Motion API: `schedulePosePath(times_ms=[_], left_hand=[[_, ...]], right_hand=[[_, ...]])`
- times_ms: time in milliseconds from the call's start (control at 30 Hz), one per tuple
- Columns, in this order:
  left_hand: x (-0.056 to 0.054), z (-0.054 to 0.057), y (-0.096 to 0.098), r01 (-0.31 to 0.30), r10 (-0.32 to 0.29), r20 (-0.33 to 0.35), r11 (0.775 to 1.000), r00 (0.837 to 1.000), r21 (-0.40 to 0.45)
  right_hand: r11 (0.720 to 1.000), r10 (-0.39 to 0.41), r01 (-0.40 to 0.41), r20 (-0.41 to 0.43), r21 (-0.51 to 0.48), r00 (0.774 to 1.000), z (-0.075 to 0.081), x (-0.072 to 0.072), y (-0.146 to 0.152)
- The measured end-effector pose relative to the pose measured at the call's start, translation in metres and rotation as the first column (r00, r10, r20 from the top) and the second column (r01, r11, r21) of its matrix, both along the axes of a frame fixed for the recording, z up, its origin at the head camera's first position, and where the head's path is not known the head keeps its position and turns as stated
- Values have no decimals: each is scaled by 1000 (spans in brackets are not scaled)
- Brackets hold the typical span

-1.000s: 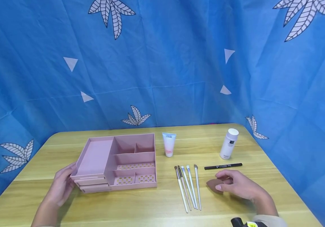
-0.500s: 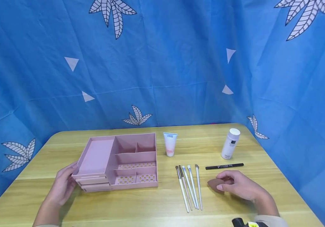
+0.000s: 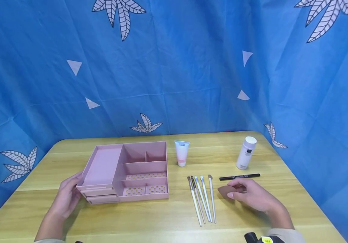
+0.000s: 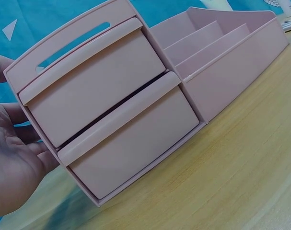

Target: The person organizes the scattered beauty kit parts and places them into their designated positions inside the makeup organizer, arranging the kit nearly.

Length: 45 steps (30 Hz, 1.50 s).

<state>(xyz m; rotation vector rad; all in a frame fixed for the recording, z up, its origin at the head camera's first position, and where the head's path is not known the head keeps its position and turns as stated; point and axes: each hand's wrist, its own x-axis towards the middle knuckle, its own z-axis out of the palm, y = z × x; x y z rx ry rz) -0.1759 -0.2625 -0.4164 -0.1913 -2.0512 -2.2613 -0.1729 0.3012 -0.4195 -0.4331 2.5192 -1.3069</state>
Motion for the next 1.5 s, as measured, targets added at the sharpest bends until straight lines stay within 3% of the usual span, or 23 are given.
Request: schedulePosePath(times_ms=[333,533,700,1033,1267,1500], left_hand=[[-1,1,0,-17,17,11,1000,1000,-14],[-2,1,3,-21,21,11,999,1000,-26],[-2,0,4,-36,37,32,999,999,-39],[0,0,2,-49,50,37,998,998,-43],[-1,0,3,-58,60,39,997,997,-49],[-1,0,3,-49,51,32,997,998,-60]], right_hand=[[998,-1,-1,-34,-55,999,11,-5,-28],[996,62,-69,-112,-60,992,24,-9,-52],[988,128,-138,-120,-76,985,28,-11,-77],[968,213,-237,-237,-80,948,28,-11,-127],[941,295,-328,-263,-88,919,18,-11,-166],[936,306,-343,-301,-78,903,18,-12,-200]])
